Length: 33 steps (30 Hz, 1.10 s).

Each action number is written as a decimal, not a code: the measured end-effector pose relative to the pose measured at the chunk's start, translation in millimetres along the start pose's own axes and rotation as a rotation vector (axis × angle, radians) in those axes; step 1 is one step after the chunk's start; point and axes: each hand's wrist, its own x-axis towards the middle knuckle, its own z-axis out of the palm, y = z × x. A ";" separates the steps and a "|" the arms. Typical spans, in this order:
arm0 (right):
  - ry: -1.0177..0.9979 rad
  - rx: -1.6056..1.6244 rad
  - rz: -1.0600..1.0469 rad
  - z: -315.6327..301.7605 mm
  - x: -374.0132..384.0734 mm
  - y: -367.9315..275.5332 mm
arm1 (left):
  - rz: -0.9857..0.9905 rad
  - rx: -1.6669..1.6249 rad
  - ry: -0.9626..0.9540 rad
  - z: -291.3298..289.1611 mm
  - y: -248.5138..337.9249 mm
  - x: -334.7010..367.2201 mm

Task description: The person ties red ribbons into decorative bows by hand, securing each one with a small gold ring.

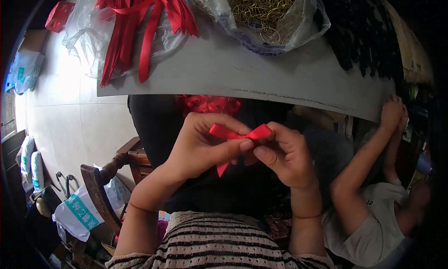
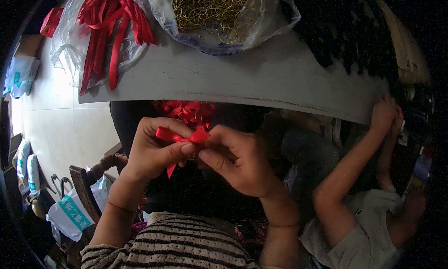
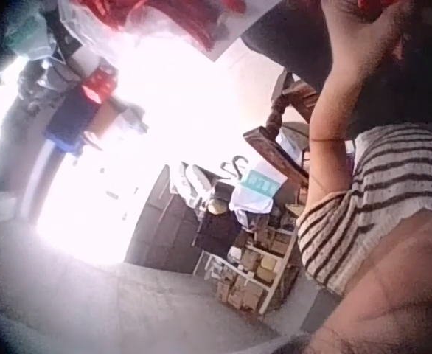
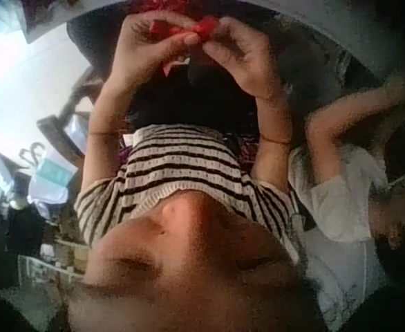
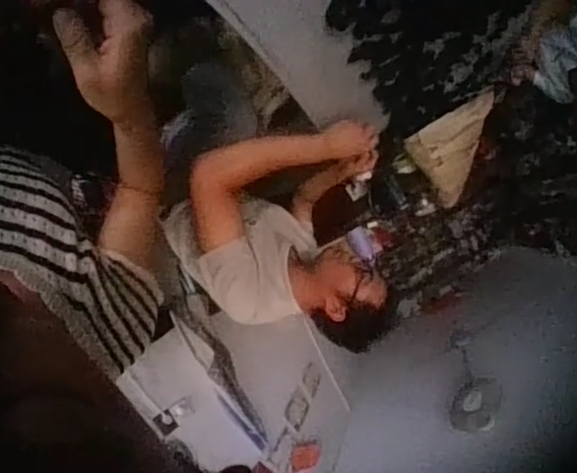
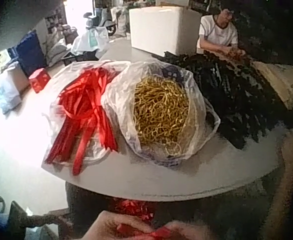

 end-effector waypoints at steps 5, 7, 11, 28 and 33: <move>-0.080 0.082 -0.137 -1.5 -4.6 20.8 | 0.033 -0.202 0.006 4.9 -4.6 0.4; -0.126 -0.059 -0.216 -2.5 -3.7 20.6 | -0.009 -0.185 -0.004 2.9 -8.0 0.2; 0.178 -0.293 -0.482 0.7 1.5 21.0 | -0.064 0.004 0.006 3.5 -9.2 -1.8; -0.019 -0.222 -0.038 -13.5 -4.2 4.6 | -0.041 0.197 -0.203 -14.4 0.5 4.7; 0.014 -0.001 0.132 -10.5 9.7 36.5 | 0.216 0.476 0.014 -26.6 -31.5 6.3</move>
